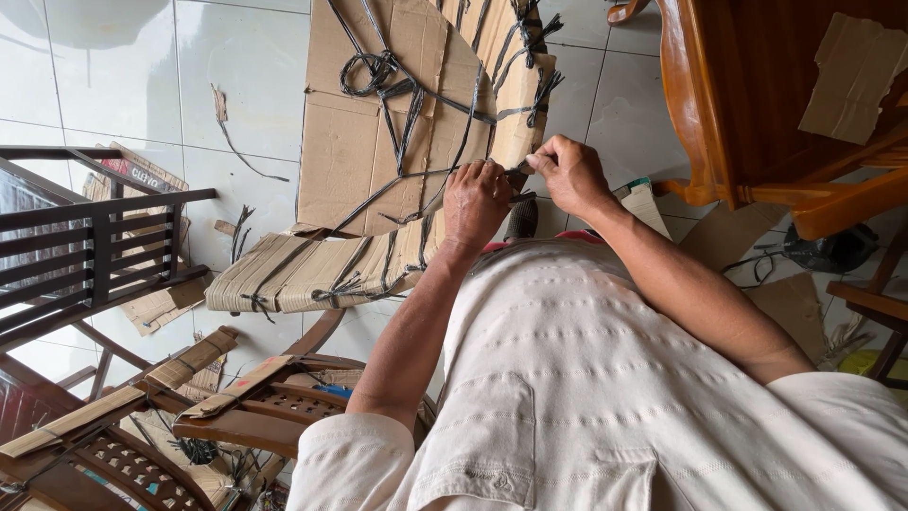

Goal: Wrapping a curved wooden furniture frame with cardboard and securing it with plastic ties for protection during transport.

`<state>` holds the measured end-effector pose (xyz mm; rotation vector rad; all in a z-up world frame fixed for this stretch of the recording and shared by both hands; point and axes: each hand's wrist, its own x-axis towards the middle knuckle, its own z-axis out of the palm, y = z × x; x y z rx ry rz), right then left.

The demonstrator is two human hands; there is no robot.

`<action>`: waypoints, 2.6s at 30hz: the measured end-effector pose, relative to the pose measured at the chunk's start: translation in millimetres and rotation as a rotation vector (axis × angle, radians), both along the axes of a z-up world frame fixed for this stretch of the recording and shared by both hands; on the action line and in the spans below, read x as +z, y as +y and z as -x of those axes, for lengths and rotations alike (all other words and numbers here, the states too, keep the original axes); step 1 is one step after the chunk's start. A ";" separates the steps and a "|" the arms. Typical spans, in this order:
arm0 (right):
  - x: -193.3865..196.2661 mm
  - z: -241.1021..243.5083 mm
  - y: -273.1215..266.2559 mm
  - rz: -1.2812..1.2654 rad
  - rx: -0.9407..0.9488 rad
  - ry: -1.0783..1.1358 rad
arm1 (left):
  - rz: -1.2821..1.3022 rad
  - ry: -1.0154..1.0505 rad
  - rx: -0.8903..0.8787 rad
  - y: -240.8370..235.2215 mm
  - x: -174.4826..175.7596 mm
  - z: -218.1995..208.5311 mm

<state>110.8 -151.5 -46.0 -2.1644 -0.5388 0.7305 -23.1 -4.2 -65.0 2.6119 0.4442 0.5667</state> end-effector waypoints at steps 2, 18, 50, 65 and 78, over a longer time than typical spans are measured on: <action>-6.5 0.3 -8.2 0.020 0.003 -0.017 | 0.009 0.020 0.007 -1.0 2.7 2.6; -39.2 -8.2 -74.3 -0.075 -0.338 0.262 | 0.275 0.070 0.283 41.8 8.6 102.4; 61.9 40.2 121.8 0.021 0.269 0.050 | 0.074 0.329 0.696 96.1 10.7 192.2; -240.5 -86.1 212.0 0.634 1.389 -0.029 | -0.041 0.391 0.860 91.6 -5.0 185.7; -251.7 26.7 202.6 1.020 1.315 0.136 | 0.015 0.453 0.845 97.7 6.3 183.3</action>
